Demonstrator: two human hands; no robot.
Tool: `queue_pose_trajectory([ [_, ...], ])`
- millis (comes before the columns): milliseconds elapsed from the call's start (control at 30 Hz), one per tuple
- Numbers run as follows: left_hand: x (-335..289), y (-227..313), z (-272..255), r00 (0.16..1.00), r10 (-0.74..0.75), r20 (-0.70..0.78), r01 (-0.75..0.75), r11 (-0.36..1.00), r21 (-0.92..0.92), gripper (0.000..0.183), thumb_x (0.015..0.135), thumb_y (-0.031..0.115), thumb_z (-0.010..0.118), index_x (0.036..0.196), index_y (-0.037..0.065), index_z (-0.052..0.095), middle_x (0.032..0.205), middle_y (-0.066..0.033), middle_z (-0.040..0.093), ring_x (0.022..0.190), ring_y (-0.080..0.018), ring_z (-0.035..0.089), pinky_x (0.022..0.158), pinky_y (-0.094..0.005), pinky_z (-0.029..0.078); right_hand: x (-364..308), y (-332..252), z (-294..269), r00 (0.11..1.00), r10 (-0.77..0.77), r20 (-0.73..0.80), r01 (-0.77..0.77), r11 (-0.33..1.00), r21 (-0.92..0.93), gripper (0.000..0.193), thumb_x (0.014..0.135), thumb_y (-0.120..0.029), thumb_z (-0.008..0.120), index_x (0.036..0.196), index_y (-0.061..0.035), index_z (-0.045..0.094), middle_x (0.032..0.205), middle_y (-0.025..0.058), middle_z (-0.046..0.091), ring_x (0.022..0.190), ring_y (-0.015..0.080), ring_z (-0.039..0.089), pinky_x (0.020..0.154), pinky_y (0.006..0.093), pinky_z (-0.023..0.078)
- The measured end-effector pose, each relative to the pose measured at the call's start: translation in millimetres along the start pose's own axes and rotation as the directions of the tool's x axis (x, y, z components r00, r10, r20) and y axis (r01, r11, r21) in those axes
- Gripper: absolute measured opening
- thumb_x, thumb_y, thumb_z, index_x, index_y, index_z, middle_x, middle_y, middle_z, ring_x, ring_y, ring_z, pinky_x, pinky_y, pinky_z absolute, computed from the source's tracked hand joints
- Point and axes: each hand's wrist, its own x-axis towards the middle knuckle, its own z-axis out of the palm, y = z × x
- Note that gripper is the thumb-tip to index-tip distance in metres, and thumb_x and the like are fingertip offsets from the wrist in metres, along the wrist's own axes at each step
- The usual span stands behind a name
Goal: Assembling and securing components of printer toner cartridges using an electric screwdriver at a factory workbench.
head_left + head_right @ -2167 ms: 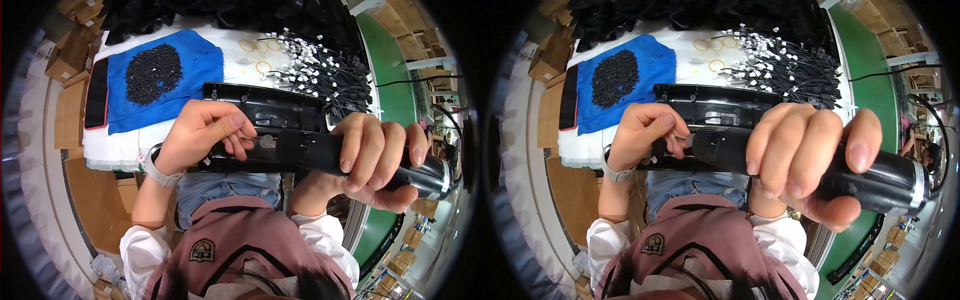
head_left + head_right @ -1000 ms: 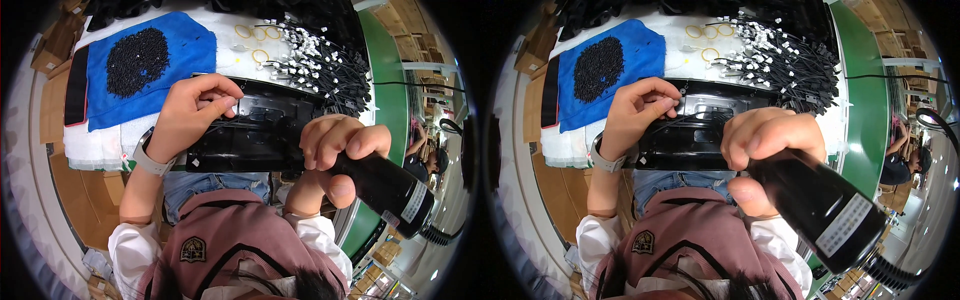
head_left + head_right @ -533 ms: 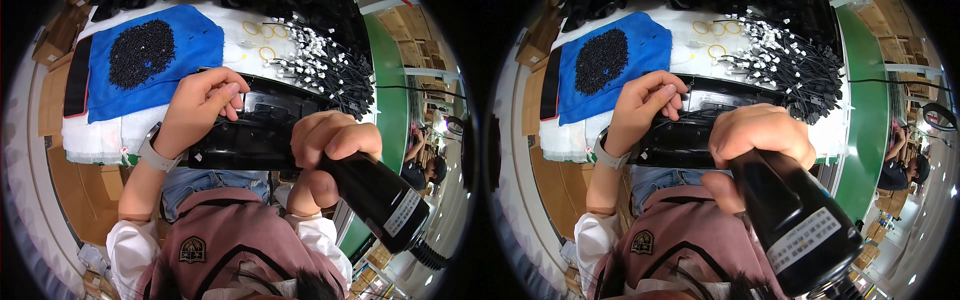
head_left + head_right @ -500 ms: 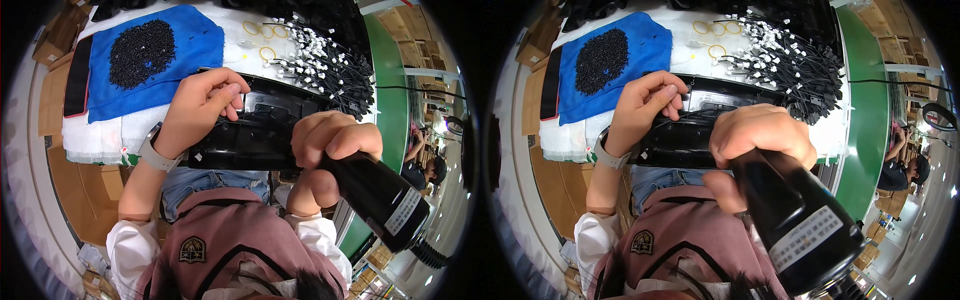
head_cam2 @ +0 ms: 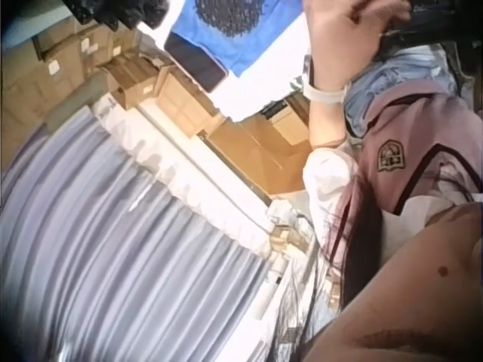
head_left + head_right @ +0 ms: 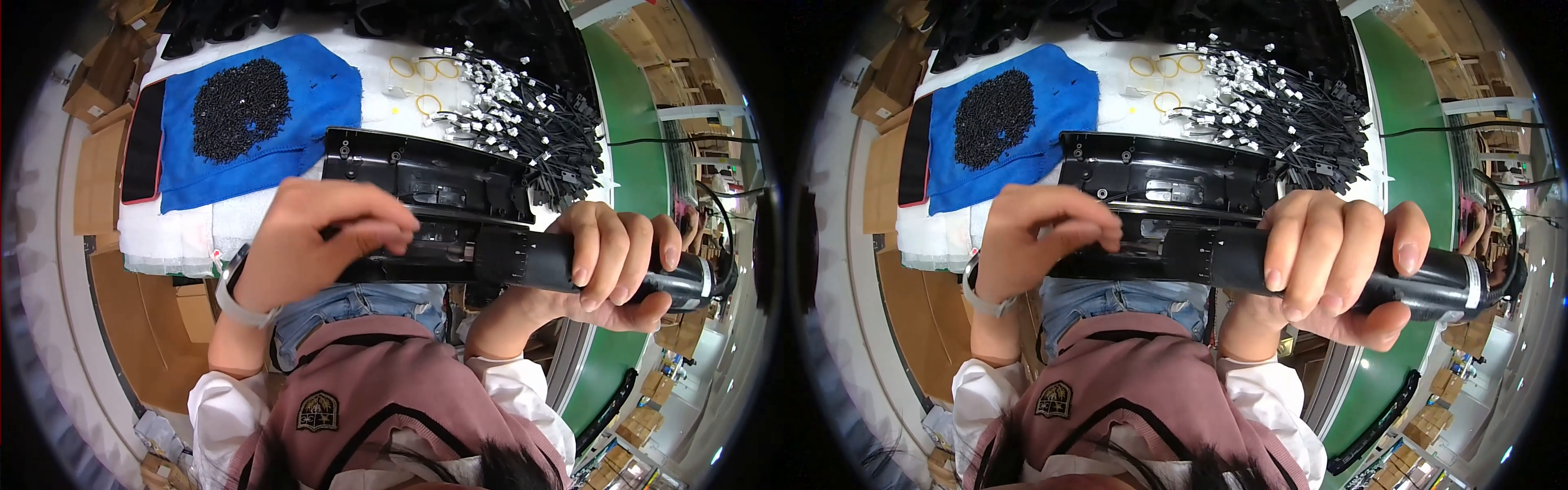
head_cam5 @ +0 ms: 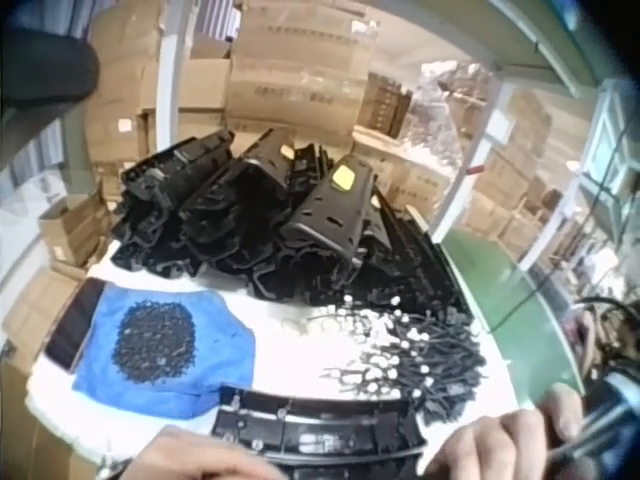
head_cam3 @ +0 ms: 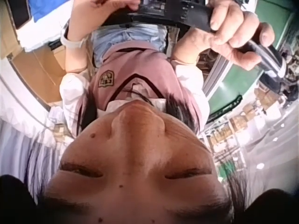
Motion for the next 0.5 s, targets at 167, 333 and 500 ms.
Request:
queue_pose_trajectory([
  [167,-8,2,13,0.980,0.180,0.083,-0.187,0.978,0.095,0.012,0.075,-0.010,0.065,0.085,-0.004,0.068,0.078,-0.0112,0.068,0.072,-0.0174,0.068,0.063,-0.0238,0.054,-8,-3,0,0.995,-0.003,-0.103,0.014,0.995,0.101,0.031,0.087,-0.022,0.064,0.110,-0.0076,0.048,0.067,0.0021,0.056,0.044,0.0112,0.054,0.051,0.0303,0.048],
  [333,-8,-4,17,0.978,0.192,0.080,-0.199,0.976,0.089,0.012,0.074,-0.008,0.066,0.085,-0.003,0.067,0.075,-0.0099,0.068,0.070,-0.0160,0.069,0.060,-0.0227,0.053,-14,0,1,0.992,0.025,-0.121,-0.011,0.994,0.112,0.031,0.087,-0.024,0.062,0.110,-0.0095,0.047,0.067,0.0015,0.055,0.044,0.0111,0.053,0.051,0.0297,0.047],
  [500,-8,-1,23,0.981,0.157,0.113,-0.173,0.974,0.149,0.012,0.073,-0.008,0.067,0.084,-0.004,0.067,0.075,-0.0105,0.068,0.069,-0.0160,0.069,0.060,-0.0231,0.053,-18,-9,3,0.993,0.032,-0.113,-0.028,0.999,0.040,0.032,0.088,-0.026,0.061,0.110,-0.0109,0.044,0.068,0.0011,0.054,0.046,0.0117,0.054,0.051,0.0291,0.047],
])
